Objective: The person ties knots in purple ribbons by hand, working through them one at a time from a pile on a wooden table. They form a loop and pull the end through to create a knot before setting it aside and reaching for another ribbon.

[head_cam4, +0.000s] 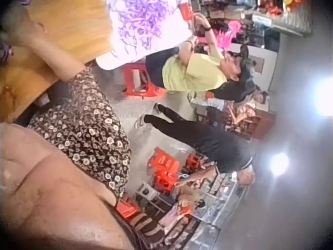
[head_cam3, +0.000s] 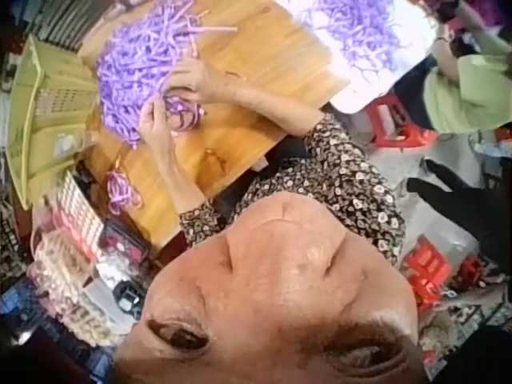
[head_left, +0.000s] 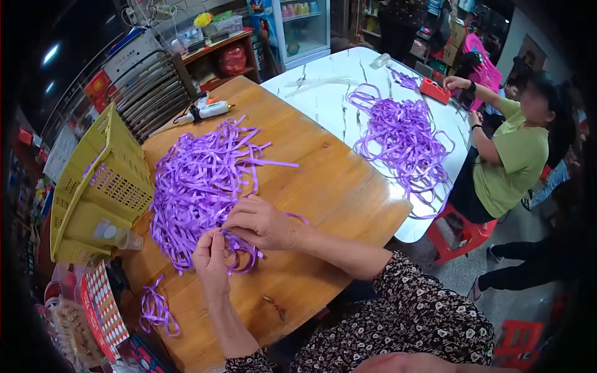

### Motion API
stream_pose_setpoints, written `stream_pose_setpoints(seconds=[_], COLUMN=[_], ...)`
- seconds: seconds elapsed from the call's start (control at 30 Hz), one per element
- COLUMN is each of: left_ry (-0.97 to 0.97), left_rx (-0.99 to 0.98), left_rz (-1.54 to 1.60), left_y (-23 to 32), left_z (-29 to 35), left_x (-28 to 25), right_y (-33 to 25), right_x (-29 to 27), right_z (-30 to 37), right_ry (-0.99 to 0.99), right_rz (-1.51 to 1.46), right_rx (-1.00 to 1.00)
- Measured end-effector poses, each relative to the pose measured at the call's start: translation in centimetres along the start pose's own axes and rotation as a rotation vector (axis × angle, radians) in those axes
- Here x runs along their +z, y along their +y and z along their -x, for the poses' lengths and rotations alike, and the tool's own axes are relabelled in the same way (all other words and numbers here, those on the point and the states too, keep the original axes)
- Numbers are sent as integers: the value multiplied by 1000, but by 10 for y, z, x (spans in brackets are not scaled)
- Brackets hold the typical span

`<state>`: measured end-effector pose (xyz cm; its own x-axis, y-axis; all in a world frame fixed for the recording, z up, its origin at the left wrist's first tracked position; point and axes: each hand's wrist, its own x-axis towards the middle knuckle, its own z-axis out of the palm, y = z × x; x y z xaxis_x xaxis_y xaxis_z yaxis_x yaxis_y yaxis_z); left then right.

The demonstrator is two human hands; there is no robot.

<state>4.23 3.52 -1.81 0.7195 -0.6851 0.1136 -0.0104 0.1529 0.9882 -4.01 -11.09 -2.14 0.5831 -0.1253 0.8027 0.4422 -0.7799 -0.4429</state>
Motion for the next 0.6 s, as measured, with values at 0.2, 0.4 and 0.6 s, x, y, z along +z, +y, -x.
stream_pose_setpoints(seconds=[0.2, 0.4, 0.6], left_ry=[-12, 22, 9], left_rx=[31, 89, 87], left_rz=[-7, 25, 81], left_y=[-8, -8, -10], left_z=[-5, -4, -1], left_x=[-7, -1, 4], right_y=[2, 5, 5], right_x=[2, -3, -8], right_z=[-2, -4, -4], right_ry=[-2, 31, 16], right_rz=[18, 4, 39], right_rx=[-27, -81, -116])
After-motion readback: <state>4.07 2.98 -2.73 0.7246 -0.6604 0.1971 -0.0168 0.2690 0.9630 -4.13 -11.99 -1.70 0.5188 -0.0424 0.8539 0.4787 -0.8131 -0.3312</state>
